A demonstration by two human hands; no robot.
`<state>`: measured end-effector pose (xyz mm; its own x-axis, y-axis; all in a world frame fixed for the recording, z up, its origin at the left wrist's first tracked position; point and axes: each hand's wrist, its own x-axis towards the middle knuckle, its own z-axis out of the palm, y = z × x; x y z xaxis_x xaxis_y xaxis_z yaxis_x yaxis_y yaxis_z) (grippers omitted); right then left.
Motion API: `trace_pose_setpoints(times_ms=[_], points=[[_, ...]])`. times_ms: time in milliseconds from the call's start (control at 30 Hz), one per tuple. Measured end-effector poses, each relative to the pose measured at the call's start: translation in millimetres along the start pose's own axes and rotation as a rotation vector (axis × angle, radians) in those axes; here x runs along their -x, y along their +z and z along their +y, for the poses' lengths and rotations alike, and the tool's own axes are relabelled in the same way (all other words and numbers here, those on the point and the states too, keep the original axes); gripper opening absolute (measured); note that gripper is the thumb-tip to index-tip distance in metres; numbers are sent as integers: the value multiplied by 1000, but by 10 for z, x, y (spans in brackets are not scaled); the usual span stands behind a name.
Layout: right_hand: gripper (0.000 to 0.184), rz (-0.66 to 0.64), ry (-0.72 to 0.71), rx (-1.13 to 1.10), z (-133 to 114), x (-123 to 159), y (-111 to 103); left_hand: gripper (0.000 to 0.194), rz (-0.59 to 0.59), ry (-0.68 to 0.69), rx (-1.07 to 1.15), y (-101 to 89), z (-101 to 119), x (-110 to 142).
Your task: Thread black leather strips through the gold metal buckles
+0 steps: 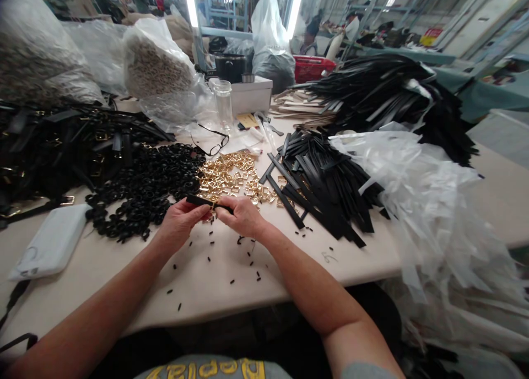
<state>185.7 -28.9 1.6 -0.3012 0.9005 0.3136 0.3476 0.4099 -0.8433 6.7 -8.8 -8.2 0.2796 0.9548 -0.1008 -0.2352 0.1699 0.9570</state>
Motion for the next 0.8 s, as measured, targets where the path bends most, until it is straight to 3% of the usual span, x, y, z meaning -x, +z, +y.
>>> trace_pose_setpoints(times_ms=[433,800], points=[[20,-175,96,79,-44,-10,-24,35,-10,-19,-121,15,24,-3],[23,-152,-51,74,-14,-8,38,41,29,-45,-122,3,52,14]])
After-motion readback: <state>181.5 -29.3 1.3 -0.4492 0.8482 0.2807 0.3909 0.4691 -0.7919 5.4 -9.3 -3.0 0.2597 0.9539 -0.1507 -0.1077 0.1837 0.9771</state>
